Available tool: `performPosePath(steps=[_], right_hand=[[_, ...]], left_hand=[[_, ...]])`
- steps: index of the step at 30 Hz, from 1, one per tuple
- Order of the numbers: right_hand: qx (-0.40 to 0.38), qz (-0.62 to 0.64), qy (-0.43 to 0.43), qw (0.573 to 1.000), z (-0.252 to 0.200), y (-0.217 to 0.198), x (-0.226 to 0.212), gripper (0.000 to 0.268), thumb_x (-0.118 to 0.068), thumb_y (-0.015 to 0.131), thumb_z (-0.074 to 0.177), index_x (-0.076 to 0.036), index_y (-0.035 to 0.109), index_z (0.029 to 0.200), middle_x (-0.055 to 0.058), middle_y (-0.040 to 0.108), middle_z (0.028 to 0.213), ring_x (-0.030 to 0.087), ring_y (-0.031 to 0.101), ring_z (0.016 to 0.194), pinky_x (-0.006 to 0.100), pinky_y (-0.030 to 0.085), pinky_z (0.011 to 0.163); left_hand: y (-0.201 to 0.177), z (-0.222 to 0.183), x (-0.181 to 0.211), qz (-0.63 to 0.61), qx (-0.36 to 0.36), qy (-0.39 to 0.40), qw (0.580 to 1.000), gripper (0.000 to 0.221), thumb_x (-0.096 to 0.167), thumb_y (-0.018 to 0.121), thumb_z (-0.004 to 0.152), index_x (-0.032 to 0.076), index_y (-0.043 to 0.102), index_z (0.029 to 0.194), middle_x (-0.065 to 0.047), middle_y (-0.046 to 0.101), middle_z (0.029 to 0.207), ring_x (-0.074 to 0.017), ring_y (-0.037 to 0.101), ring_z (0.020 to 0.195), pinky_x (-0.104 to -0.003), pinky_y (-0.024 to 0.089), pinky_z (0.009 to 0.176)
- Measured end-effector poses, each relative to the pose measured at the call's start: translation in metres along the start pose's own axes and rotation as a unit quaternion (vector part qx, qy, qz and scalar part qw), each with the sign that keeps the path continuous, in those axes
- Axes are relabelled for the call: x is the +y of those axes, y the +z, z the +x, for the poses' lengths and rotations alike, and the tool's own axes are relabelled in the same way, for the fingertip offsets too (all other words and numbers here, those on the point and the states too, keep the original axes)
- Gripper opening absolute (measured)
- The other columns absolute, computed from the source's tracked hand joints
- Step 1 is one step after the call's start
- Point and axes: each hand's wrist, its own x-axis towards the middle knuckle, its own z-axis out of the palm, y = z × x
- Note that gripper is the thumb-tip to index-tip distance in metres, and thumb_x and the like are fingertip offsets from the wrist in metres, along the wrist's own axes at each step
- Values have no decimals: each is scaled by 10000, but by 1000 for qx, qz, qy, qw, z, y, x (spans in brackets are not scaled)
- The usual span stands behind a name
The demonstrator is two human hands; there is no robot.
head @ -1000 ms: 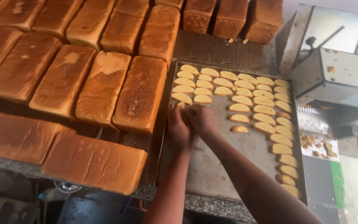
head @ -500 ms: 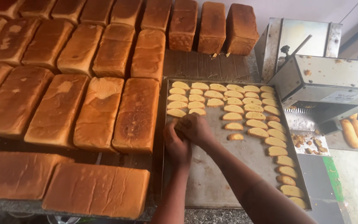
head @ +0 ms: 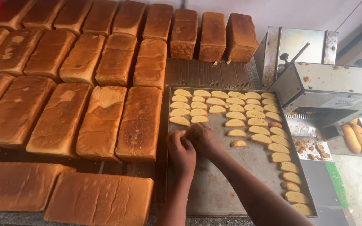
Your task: Slicing bread loaves using a mechanical slicer and arranging the slices on a tray.
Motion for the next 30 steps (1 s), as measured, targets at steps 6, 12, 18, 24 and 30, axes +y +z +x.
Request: performPosePath(steps=[6, 12, 18, 24, 30], right_hand=[[-43, -98, -131, 986, -8, -8, 2, 213, -142, 695, 896, -138, 728, 1106, 36, 698, 1131, 280, 649, 1110, 391, 557, 888], [-75, -175, -221, 956, 1, -10, 12, 368, -120, 696, 826, -99, 688, 1193, 62, 660, 1256, 286, 591, 1251, 441, 490, 971], [-56, -154, -183, 969, -23, -65, 13, 390, -96, 730, 804, -110, 707, 1193, 140, 622, 1333, 353, 602, 1181, 457, 481, 978], [131, -106, -27, 985, -70, -138, 31, 329, -103, 718, 889, -93, 693, 1216, 115, 645, 1291, 355, 664, 1142, 419, 557, 912], [141, -213, -6, 967, -109, -235, 70, 411, -129, 718, 851, -111, 670, 1259, 110, 613, 1387, 342, 627, 1204, 469, 517, 958]], left_hand=[[4, 0, -10, 84, -23, 41, 995, 439, -36, 649, 771, -71, 586, 1205, -267, 528, 1343, -440, 526, 1266, -477, 452, 1065], [-1, 8, 5, 163, -62, 54, 983, 424, 2, 645, 823, -85, 557, 1229, -257, 518, 1358, -446, 533, 1252, -476, 468, 1069], [-8, 20, 65, 185, -179, 82, 963, 481, 9, 669, 791, 4, 604, 1267, -176, 513, 1364, -405, 570, 1149, -492, 490, 939], [56, 18, 114, 135, -251, 162, 945, 481, 18, 681, 786, 20, 606, 1261, -138, 546, 1344, -372, 591, 1113, -480, 502, 909], [157, 18, 160, 75, -325, 310, 890, 651, 51, 675, 806, 9, 523, 1437, -172, 587, 1291, -372, 582, 1122, -495, 481, 956]])
